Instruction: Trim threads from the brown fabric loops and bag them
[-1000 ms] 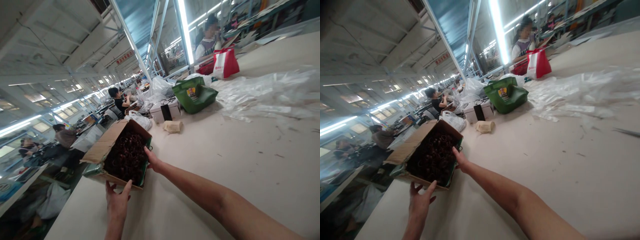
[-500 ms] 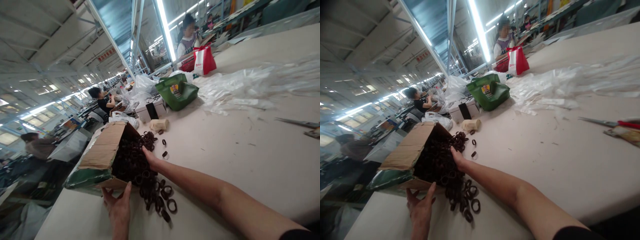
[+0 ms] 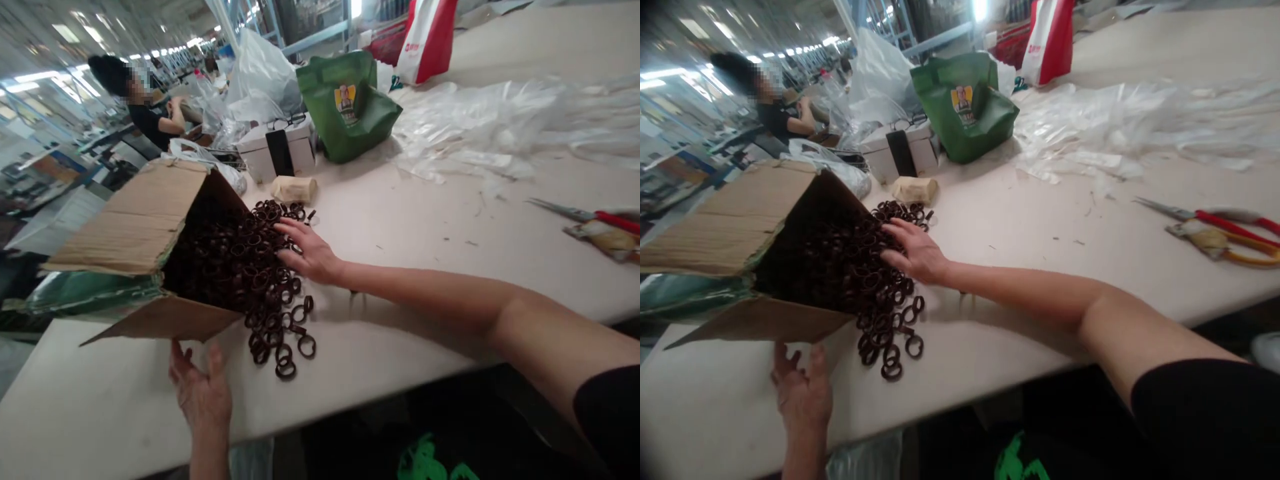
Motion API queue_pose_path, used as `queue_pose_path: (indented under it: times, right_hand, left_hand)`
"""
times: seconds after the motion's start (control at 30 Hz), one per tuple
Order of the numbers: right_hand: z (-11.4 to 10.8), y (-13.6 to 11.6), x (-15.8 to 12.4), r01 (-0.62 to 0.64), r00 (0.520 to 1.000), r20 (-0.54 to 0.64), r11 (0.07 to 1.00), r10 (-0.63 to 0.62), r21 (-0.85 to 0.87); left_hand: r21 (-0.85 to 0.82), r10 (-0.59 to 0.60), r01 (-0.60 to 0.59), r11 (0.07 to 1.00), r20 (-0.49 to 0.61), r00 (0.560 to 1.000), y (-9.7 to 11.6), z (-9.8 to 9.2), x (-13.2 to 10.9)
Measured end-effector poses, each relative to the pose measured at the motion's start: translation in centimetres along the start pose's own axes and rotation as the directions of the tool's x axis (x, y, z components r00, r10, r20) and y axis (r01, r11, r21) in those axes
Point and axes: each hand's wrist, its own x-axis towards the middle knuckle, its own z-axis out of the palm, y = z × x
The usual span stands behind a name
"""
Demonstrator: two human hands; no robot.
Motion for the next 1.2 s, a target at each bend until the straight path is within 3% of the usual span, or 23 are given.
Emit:
queue_pose_path:
  times: [0.03, 0.1, 0.13, 0.17, 0.27, 0.37, 0.43, 0.53, 0.63, 0.7, 0.73, 0.8, 0.9, 0.97, 1.07, 1.2]
  right_hand:
    - [0.8, -0.4, -2.4, 0.204, 0.959, 0.216, 0.976, -0.185, -0.072]
    - [2.5, -1.1, -6.3, 0.522, 0.753, 0.507, 0.850, -0.420, -0.072]
    - [3.1, -1.2, -7.6, 0.586, 0.699, 0.556, 0.806, -0.449, -0.086]
    - [3.5, -1.1, -8.3, 0.615, 0.684, 0.569, 0.780, -0.457, -0.113]
    - [3.2, -0.5, -7.4, 0.589, 0.755, 0.514, 0.767, -0.409, -0.255]
    - [1.5, 0.4, -5.4, 0.581, 0.782, 0.517, 0.708, -0.349, -0.401]
    - [0.1, 0.8, -5.0, 0.573, 0.803, 0.507, 0.643, -0.315, -0.508]
    - [-2.6, 0.9, -5.9, 0.544, 0.836, 0.459, 0.557, -0.299, -0.628]
    - [-6.4, 0.5, -7.7, 0.462, 0.886, 0.364, 0.476, -0.288, -0.748]
    - [-9.4, 0.2, -9.3, 0.361, 0.923, 0.254, 0.424, -0.288, -0.831]
    - [-10.9, 0.2, -10.1, 0.288, 0.941, 0.176, 0.406, -0.291, -0.867]
    - [-13.8, 0.6, -11.6, 0.104, 0.959, -0.012, 0.392, -0.283, -0.914]
    - [-17.1, 2.1, -12.9, -0.165, 0.929, -0.280, 0.407, -0.242, -0.898]
    - [-18.4, 3.0, -12.9, -0.279, 0.903, -0.385, 0.421, -0.192, -0.863]
    - [-19.2, 3.8, -12.0, -0.317, 0.908, -0.401, 0.424, -0.124, -0.848]
    - [-19.1, 3.8, -11.3, -0.268, 0.934, -0.343, 0.433, -0.103, -0.861]
  left_hand:
    - [0.117, 0.016, -0.021, 0.993, 0.043, 0.999, 0.1, -0.1, -0.9]
    - [0.251, 0.036, -0.071, 0.965, 0.141, 0.989, 0.5, 0.2, -1.9]
    - [0.267, 0.039, -0.085, 0.960, 0.172, 0.984, 0.9, 0.4, -2.0]
    - [0.265, 0.034, -0.085, 0.961, 0.191, 0.981, 1.3, 0.6, -2.0]
    - [0.224, -0.021, -0.030, 0.974, 0.223, 0.975, 2.8, 1.2, -1.6]
    - [0.108, 0.018, -0.045, 0.993, 0.235, 0.972, 3.9, 2.0, -2.0]
    - [0.020, 0.142, -0.152, 0.988, 0.245, 0.959, 4.4, 2.9, -2.7]
    - [-0.056, 0.376, -0.374, 0.926, 0.232, 0.897, 5.4, 4.3, -3.5]
    - [-0.060, 0.554, -0.552, 0.832, 0.132, 0.822, 7.1, 4.8, -3.1]
    - [-0.011, 0.611, -0.612, 0.791, 0.063, 0.789, 8.6, 4.6, -1.8]
    - [0.031, 0.611, -0.613, 0.790, 0.039, 0.790, 9.4, 4.4, -0.7]
    - [0.138, 0.549, -0.543, 0.828, -0.008, 0.835, 11.0, 4.2, 1.9]
    - [0.253, 0.345, -0.320, 0.913, -0.062, 0.937, 13.5, 4.7, 6.3]
    - [0.269, 0.186, -0.162, 0.949, -0.067, 0.980, 15.0, 5.5, 8.8]
    - [0.278, 0.068, -0.070, 0.958, 0.017, 0.998, 17.0, 6.8, 10.8]
    - [0.279, 0.175, -0.209, 0.937, 0.143, 0.974, 19.1, 8.2, 10.3]
